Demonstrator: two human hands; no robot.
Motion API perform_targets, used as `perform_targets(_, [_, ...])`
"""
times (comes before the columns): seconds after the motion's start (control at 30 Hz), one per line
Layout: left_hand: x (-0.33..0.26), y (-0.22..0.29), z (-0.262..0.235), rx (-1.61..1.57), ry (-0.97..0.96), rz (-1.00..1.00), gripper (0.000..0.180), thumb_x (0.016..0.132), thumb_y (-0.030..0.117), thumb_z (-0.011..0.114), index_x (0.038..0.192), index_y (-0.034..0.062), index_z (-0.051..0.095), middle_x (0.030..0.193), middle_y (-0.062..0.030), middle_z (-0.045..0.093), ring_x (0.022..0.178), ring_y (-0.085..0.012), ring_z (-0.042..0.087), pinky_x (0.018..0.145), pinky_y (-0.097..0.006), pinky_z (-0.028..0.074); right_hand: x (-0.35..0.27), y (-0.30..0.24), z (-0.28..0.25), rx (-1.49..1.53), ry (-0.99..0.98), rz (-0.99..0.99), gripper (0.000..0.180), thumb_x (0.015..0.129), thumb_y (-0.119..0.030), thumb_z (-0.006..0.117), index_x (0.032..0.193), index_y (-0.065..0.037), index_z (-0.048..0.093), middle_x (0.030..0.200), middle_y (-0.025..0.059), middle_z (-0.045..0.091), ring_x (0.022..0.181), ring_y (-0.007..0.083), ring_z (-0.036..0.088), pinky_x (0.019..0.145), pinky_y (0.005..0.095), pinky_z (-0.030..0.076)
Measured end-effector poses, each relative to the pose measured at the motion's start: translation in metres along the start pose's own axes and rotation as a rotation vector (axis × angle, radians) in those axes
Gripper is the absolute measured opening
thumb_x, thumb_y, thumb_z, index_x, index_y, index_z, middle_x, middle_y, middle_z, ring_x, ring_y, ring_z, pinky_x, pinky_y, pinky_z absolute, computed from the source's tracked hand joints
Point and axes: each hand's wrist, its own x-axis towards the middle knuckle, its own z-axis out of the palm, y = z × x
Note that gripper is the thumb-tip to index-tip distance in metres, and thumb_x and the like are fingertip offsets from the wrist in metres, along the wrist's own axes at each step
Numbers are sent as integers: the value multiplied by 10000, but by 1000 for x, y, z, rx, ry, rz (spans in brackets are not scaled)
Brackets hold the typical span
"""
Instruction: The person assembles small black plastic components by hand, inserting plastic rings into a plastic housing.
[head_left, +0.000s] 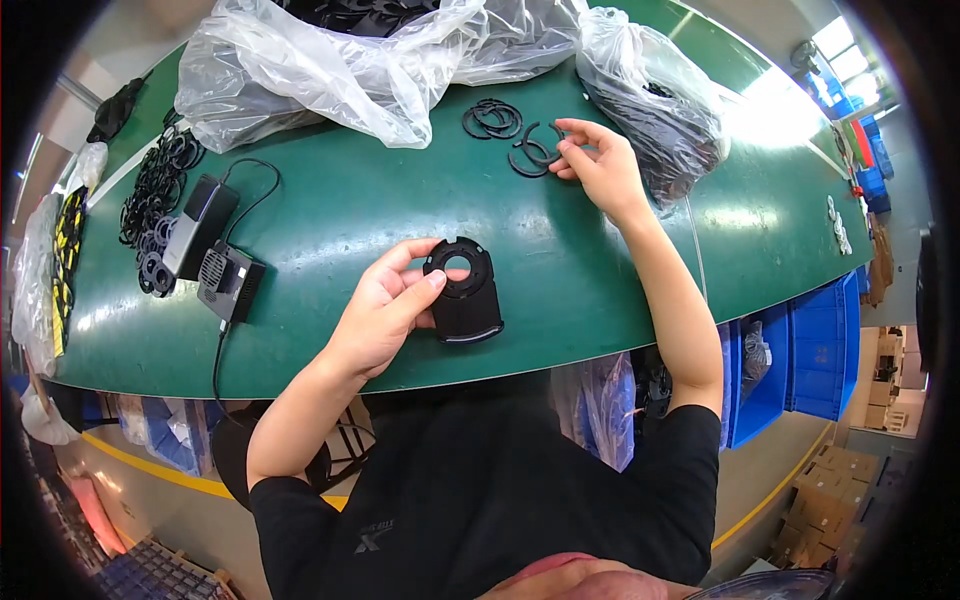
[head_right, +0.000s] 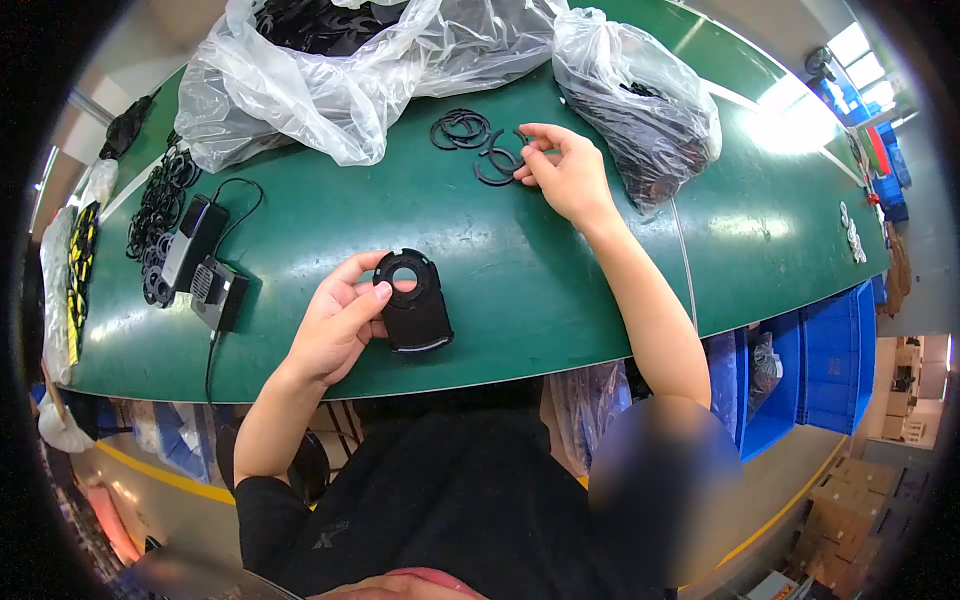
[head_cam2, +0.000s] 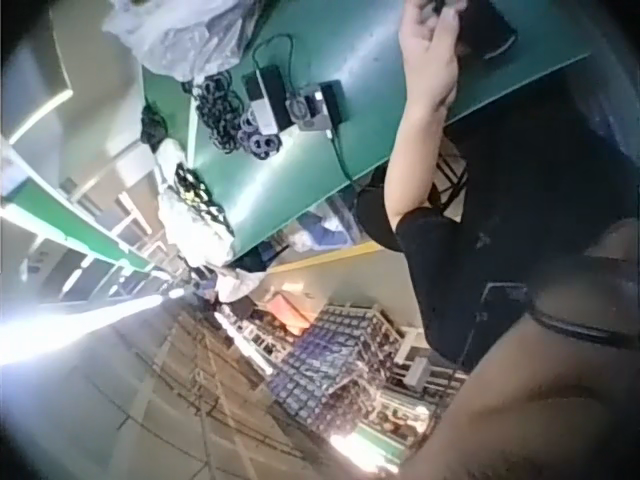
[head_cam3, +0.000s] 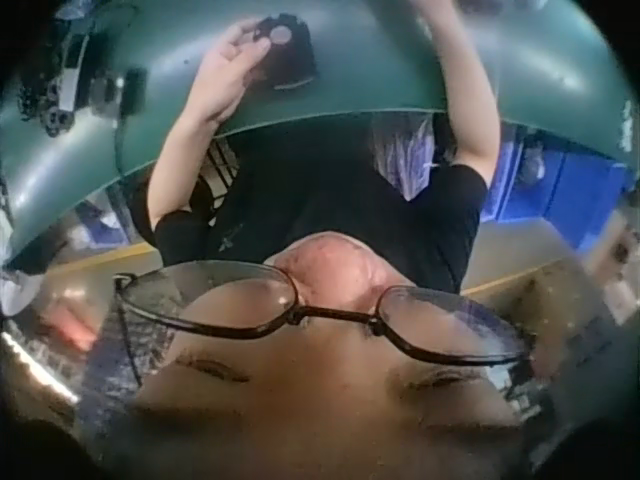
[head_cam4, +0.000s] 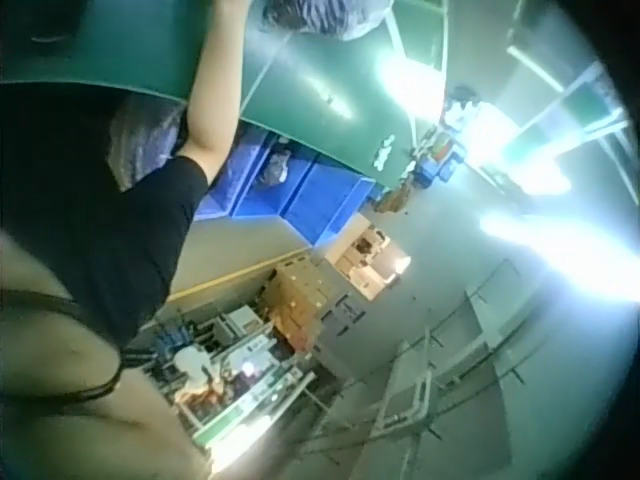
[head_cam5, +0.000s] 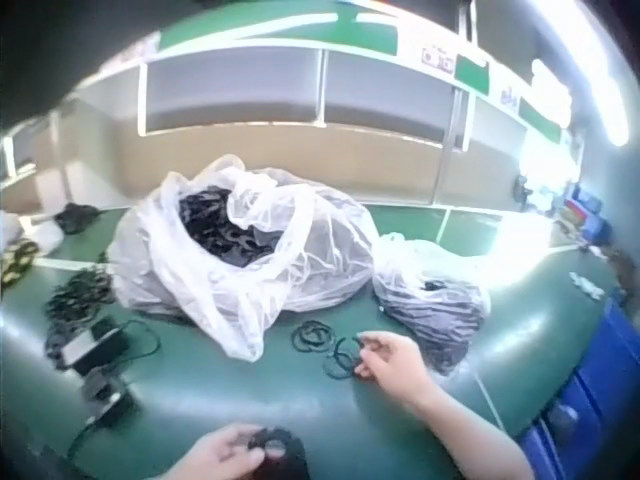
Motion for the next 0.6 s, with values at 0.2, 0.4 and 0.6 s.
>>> perform_targets(0.2, [0,0,0,-17,4,9,382,927,135,523,1263,0,400,1071,-123,625,899,-147,626,727,-280,528,-5,-13,1,147,-55,-12,315,872,-28,545,1178,47,537,887,61,592,748,123,623,661,224,510])
perform_targets(0.4, [3,-1,-3,-65,57,56,371,926,126,520,1255,-1,405,1050,-118,631,889,-149,630,747,-297,536,-32,-36,6,51,-373,214,281,778,-10,566,1043,79,603,747,53,628,632,120,621,570,239,505])
perform_targets(0.6, [5,1,-2,-106,114,100,355,934,133,502,1242,-18,411,1059,-115,624,906,-166,630,776,-320,539,-53,-47,21,-521,-355,-23,241,772,-89,663,949,72,636,759,122,652,599,172,627,570,262,508])
